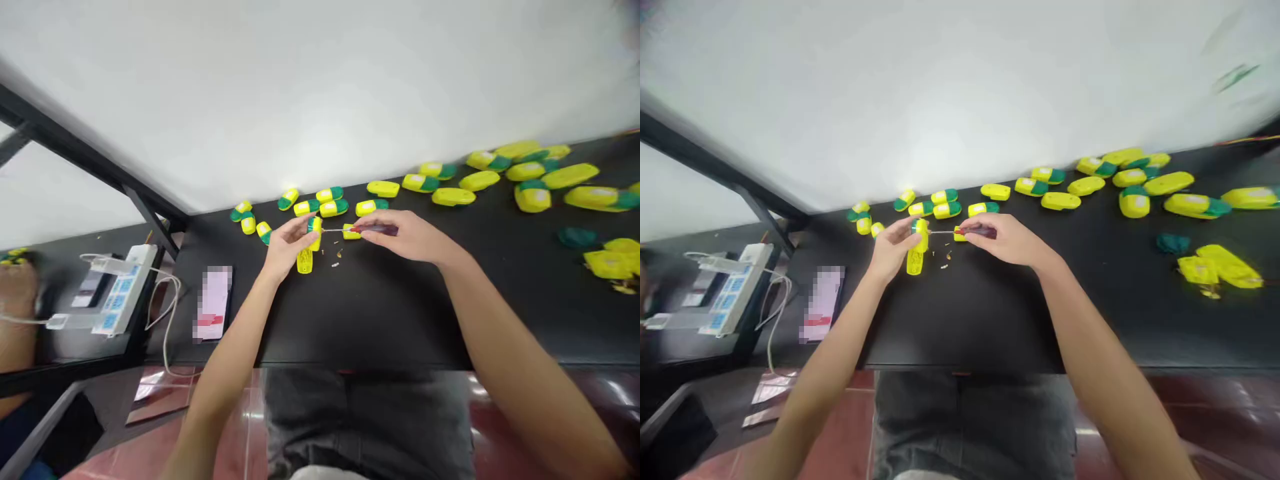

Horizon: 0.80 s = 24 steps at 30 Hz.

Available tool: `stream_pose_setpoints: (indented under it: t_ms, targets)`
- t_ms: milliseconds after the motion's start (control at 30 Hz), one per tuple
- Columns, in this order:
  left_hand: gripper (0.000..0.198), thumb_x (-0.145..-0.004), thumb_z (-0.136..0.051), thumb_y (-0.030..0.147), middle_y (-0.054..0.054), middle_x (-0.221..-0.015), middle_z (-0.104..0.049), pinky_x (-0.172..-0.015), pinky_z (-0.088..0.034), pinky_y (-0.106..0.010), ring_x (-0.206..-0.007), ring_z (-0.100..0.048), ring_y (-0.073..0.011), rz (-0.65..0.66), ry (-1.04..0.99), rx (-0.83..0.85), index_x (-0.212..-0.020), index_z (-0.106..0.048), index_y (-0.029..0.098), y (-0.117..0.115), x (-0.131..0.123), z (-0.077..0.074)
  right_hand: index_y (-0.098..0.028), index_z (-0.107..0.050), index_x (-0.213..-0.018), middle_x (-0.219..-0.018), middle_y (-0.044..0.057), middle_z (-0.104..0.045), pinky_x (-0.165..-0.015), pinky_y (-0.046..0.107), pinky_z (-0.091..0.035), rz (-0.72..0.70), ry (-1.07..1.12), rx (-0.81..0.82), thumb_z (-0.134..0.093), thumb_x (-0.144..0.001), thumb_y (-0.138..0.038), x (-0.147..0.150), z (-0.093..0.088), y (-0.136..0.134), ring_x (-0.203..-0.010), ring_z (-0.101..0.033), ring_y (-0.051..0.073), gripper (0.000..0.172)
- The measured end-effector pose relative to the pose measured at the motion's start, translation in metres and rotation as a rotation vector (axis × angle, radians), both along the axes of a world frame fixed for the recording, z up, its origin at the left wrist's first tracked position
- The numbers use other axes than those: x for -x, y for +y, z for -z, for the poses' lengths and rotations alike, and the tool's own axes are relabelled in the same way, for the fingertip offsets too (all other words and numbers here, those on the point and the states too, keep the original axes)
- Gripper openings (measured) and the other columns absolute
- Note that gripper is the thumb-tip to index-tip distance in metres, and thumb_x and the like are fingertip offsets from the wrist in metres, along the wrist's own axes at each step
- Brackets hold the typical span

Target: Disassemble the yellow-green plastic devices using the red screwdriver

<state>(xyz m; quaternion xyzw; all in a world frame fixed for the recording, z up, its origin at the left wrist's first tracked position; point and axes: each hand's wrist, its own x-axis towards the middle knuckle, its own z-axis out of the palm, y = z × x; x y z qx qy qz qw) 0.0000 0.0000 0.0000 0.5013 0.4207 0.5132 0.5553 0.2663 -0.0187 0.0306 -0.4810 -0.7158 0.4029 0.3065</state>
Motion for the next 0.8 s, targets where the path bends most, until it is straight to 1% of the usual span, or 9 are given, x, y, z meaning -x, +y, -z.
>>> stream_pose_setpoints:
  t_ms: [133,233,333,467,600,633,700,767,800]
  targets:
    - [0.048,-0.074,-0.089,0.044,-0.006,-0.113,-0.078,-0.091,-0.058,-0.037,-0.102,-0.073,-0.0234,0.098,-0.099,0.085,-0.115,-0.076,0.023,-0.002,-0.001,-0.005,-0.024,-0.080,-0.108,-0.117,0.007,-0.079,-0.094,0.041,-0.056,-0.003,-0.017,0.018,-0.062,-0.090,-0.051,-0.002,0.000,0.002,-0.104,-0.073,0.026,0.037]
    - [0.042,-0.080,-0.082,0.042,-0.009,-0.116,-0.076,-0.076,-0.059,-0.031,-0.095,-0.074,-0.0224,0.122,-0.150,0.125,-0.115,-0.074,0.019,-0.003,-0.003,-0.011,-0.024,-0.080,-0.111,-0.112,0.007,-0.080,-0.090,0.040,-0.056,-0.037,-0.045,0.064,-0.062,-0.089,-0.051,-0.004,0.000,0.002,-0.098,-0.073,0.025,0.040]
    - [0.035,-0.084,-0.072,0.033,-0.010,-0.111,-0.075,-0.062,-0.052,-0.025,-0.080,-0.070,-0.0163,0.081,-0.183,0.145,-0.115,-0.072,0.016,-0.003,-0.005,-0.016,-0.023,-0.080,-0.106,-0.096,0.006,-0.080,-0.084,0.038,-0.056,-0.090,-0.109,0.120,-0.061,-0.087,-0.051,-0.006,-0.002,0.003,-0.089,-0.073,0.024,0.039]
    - [0.035,-0.084,-0.061,0.029,-0.006,-0.092,-0.070,-0.054,-0.045,-0.023,-0.066,-0.063,-0.0125,0.051,-0.242,0.185,-0.115,-0.070,0.015,-0.003,-0.006,-0.020,-0.023,-0.077,-0.091,-0.081,0.004,-0.076,-0.081,0.035,-0.054,-0.116,-0.138,0.135,-0.059,-0.088,-0.050,-0.004,-0.004,0.002,-0.086,-0.071,0.024,0.033]
    - [0.033,-0.086,-0.067,0.031,-0.003,-0.085,-0.067,-0.049,-0.038,-0.020,-0.062,-0.058,-0.0100,0.043,-0.218,0.206,-0.115,-0.069,0.016,-0.005,-0.009,-0.023,-0.022,-0.071,-0.075,-0.079,0.006,-0.076,-0.080,0.035,-0.052,-0.112,-0.142,0.122,-0.056,-0.091,-0.056,-0.003,-0.005,0.002,-0.085,-0.070,0.024,0.041]
    - [0.032,-0.086,-0.069,0.031,-0.003,-0.085,-0.067,-0.049,-0.037,-0.020,-0.062,-0.058,-0.0097,0.047,-0.209,0.211,-0.115,-0.069,0.016,-0.006,-0.009,-0.024,-0.021,-0.072,-0.077,-0.081,0.006,-0.076,-0.080,0.035,-0.052,-0.093,-0.128,0.108,-0.056,-0.092,-0.058,-0.003,-0.005,0.002,-0.084,-0.070,0.024,0.043]
    - [0.031,-0.088,-0.071,0.032,-0.003,-0.084,-0.067,-0.049,-0.038,-0.020,-0.063,-0.059,-0.0101,0.065,-0.203,0.228,-0.114,-0.069,0.016,-0.008,-0.011,-0.025,-0.021,-0.077,-0.094,-0.092,0.007,-0.079,-0.083,0.037,-0.054,-0.041,-0.065,0.082,-0.058,-0.091,-0.059,-0.004,-0.002,0.003,-0.086,-0.071,0.024,0.043]
    - [0.029,-0.090,-0.070,0.034,-0.004,-0.084,-0.068,-0.049,-0.039,-0.020,-0.064,-0.060,-0.0109,0.082,-0.213,0.249,-0.113,-0.069,0.016,-0.009,-0.012,-0.025,-0.021,-0.077,-0.112,-0.107,0.009,-0.080,-0.090,0.041,-0.055,0.004,0.008,0.069,-0.063,-0.089,-0.055,-0.004,0.002,0.004,-0.097,-0.073,0.027,0.043]
    - [0.028,-0.092,-0.069,0.035,-0.004,-0.084,-0.068,-0.049,-0.040,-0.020,-0.063,-0.060,-0.0112,0.089,-0.221,0.259,-0.113,-0.069,0.016,-0.009,-0.012,-0.025,-0.021,-0.077,-0.115,-0.115,0.009,-0.079,-0.095,0.043,-0.055,0.018,0.032,0.070,-0.065,-0.088,-0.053,-0.004,0.003,0.005,-0.103,-0.073,0.028,0.044]
